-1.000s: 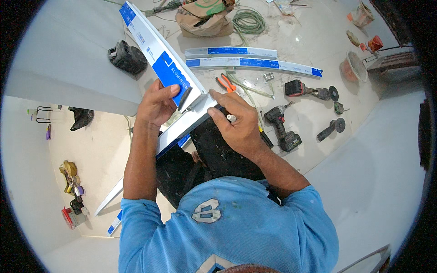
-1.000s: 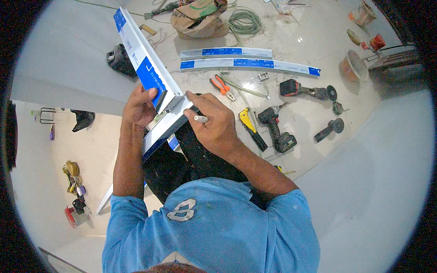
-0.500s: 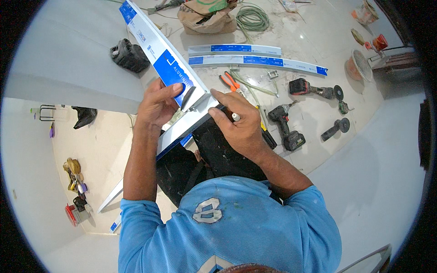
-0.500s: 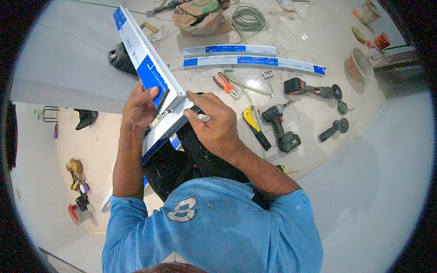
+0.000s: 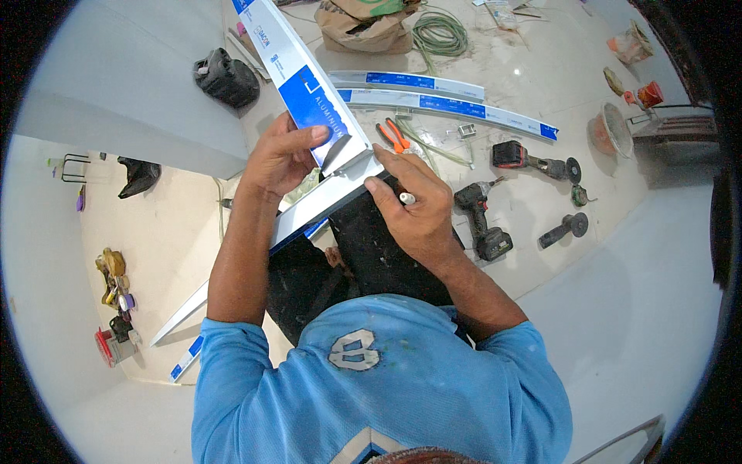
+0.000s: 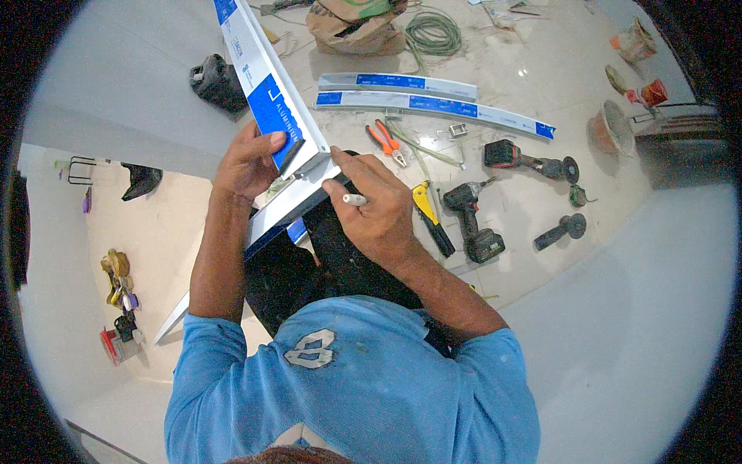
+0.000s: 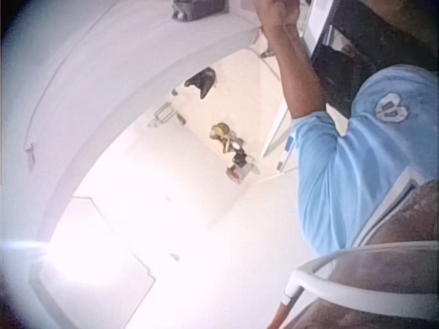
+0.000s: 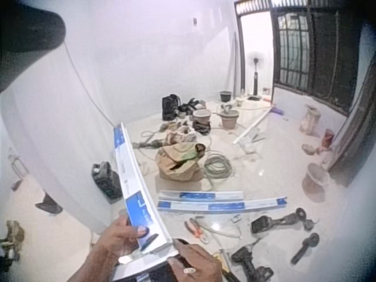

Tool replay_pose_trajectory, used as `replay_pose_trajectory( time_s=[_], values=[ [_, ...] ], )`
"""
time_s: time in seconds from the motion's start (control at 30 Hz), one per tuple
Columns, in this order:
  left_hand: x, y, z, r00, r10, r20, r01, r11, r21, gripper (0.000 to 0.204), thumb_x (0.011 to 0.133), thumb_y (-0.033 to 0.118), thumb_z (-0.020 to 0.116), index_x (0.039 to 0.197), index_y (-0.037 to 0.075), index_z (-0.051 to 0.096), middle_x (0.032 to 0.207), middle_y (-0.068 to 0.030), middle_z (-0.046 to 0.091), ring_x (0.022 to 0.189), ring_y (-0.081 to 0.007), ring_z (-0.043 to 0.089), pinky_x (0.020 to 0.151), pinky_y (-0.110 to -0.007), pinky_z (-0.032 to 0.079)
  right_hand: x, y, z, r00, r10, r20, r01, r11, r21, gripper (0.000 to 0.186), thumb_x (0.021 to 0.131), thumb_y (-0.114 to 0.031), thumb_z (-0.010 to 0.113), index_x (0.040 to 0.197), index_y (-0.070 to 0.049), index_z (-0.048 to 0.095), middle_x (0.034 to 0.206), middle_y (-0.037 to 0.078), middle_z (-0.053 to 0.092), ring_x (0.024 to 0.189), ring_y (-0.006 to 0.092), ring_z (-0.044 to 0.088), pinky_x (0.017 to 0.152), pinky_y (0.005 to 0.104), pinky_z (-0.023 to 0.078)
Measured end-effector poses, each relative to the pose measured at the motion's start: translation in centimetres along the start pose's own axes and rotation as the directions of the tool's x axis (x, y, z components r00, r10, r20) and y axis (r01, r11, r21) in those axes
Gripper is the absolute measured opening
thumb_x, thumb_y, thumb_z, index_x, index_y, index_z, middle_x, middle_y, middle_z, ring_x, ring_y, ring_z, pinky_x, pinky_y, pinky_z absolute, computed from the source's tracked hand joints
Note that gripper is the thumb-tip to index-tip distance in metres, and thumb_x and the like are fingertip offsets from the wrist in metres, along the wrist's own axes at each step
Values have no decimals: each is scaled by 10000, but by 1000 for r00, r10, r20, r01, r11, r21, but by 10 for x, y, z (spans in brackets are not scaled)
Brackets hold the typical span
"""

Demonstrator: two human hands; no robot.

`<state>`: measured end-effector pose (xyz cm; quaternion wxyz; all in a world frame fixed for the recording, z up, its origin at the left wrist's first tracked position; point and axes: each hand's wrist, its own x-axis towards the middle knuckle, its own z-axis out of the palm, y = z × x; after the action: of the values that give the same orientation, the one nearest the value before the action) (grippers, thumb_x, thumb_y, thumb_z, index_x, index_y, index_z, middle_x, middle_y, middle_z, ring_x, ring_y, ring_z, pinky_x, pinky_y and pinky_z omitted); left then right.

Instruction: The person sits on the floor and uses a cordless drill to make holes in aluminum profiles. They mark the profiles with a marker, position the drill, and create holes at marked spots. The person handles multiple aluminum profiles and uses a drill throughout the task.

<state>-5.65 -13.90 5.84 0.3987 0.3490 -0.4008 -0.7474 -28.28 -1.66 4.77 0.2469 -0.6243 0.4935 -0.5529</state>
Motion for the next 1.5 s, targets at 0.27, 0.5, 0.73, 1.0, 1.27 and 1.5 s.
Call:
replay_pose_trajectory(
  time_s=[0.27,0.5,0.73,1.0,1.27,1.5],
  values=[
    [4,-1,-5,1000,14,8,-14,1000,-21,569,852,124,894,1333,-20,627,1144,-112,792,1015,-190,780,930,-360,637,-1,2,2,998,61,23,-62,997,54,498,924,-33,825,1399,53,703,1145,162,759,914,188,683,763,309,540],
    [2,-2,2,999,27,-23,-28,998,-55,537,856,77,878,1320,-31,630,1119,-115,799,940,-173,780,872,-317,636,-3,-2,5,989,145,-19,-141,982,127,480,893,-22,836,1355,48,728,1135,216,765,1032,316,764,907,387,596],
    [2,-5,5,994,71,-85,-75,996,-42,500,854,53,864,1291,-33,637,1094,-112,803,890,-156,785,826,-307,658,-3,5,3,998,63,-3,-63,993,104,471,915,-24,824,1372,38,729,1151,199,771,1014,263,749,860,351,583],
    [1,-4,-1,997,49,-55,-54,995,-83,505,874,56,846,1318,-40,623,1140,-148,798,969,-211,810,928,-381,672,4,-2,-3,987,145,65,-153,978,142,452,947,-67,818,1375,45,728,1177,197,781,1070,229,753,903,338,590],
    [0,-6,0,996,1,-86,-12,992,-128,506,895,65,834,1336,-41,612,1168,-163,798,1014,-233,812,968,-418,668,6,5,0,999,41,27,-44,990,133,471,892,-42,826,1347,40,735,1105,215,768,993,317,778,845,386,611],
    [-1,-9,1,995,10,-100,-19,996,-92,538,875,75,852,1345,-23,610,1164,-146,791,1022,-222,796,988,-413,645,5,7,-3,999,33,36,-36,996,77,483,893,-42,832,1363,14,738,1115,217,763,979,332,776,825,398,612]
  ],
)
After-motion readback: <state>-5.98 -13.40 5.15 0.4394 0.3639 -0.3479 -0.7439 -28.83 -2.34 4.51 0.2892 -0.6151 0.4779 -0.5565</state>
